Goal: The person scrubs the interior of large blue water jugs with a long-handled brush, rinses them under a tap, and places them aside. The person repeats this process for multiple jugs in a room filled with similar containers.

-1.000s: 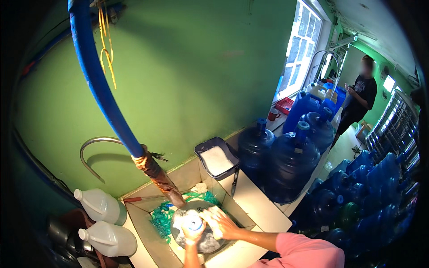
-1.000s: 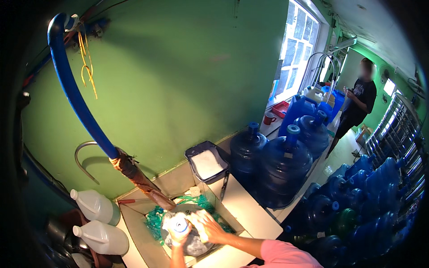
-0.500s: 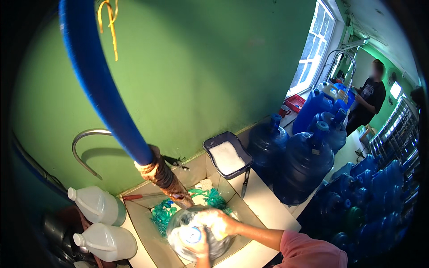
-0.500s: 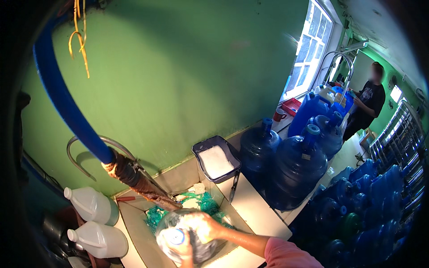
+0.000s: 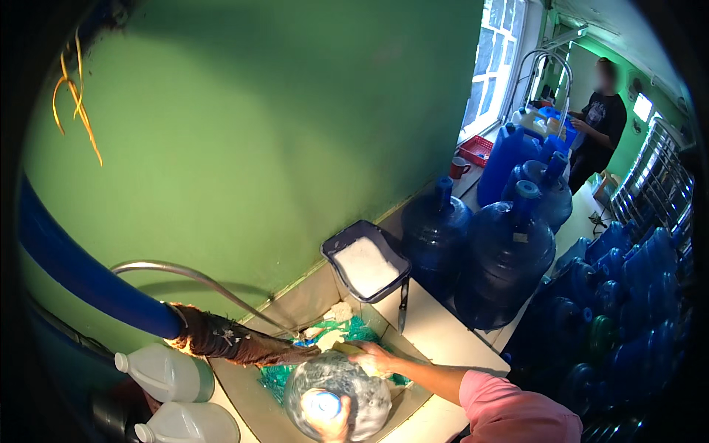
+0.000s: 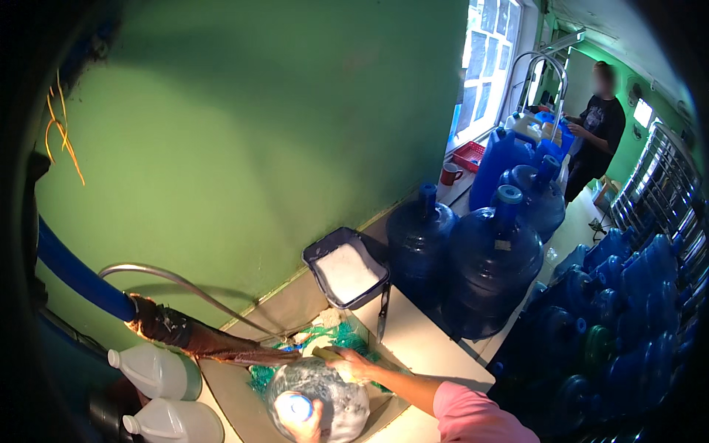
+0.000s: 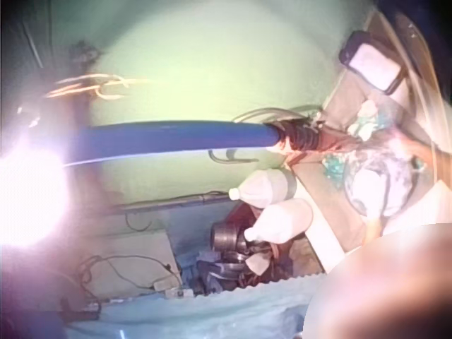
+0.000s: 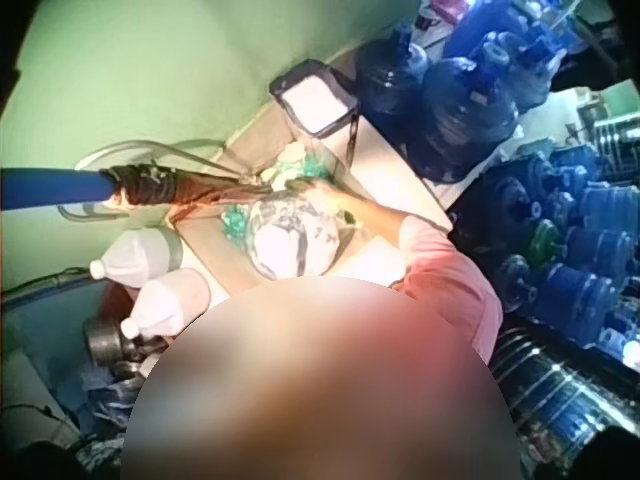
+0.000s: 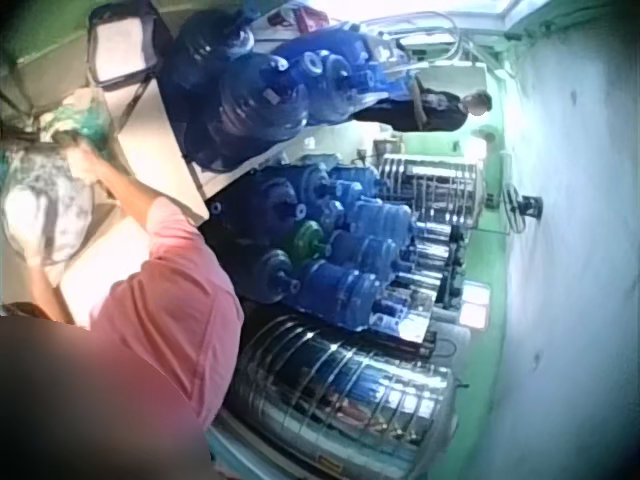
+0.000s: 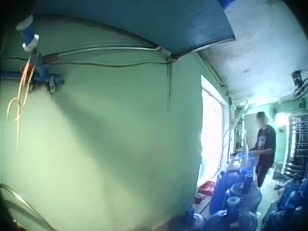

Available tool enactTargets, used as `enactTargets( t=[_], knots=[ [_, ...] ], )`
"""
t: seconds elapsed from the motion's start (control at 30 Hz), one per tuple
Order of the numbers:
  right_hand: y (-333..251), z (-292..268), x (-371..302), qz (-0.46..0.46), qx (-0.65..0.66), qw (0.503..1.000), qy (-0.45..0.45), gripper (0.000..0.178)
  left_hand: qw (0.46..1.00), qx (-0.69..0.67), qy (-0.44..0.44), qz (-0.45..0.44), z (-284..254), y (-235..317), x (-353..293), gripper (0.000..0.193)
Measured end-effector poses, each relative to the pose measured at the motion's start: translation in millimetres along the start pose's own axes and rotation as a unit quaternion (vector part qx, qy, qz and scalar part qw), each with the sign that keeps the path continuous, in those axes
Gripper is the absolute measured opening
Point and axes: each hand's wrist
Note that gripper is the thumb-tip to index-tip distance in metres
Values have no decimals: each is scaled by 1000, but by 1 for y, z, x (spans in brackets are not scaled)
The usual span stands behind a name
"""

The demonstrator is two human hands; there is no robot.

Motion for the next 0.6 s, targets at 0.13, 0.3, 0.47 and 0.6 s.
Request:
enactTargets(
  t=[0.13, 0.3, 0.47, 0.6],
  knots=[
    [1, -5, 4, 366, 138, 920, -30, 48, 939, -132, -304, -91, -35, -22, 36, 55],
    [1, 22, -26, 126, 3, 988, 93, 51, 949, -35, 250, -187, 11, -36, -3, 77],
    [-57, 48, -94, -156, -472, 836, 231, 53, 993, 11, -79, -92, 7, -11, -17, 61],
    [-73, 79, -146, -263, -548, 781, 143, 54, 978, -115, -36, -173, -10, -34, 11, 44]
  ],
)
Point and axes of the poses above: each hand's wrist, its own x-axis towards the middle knuckle, its own z-axis out of the palm, y = z × x, and after that the axes turned 15 degrees about -x, right-handed
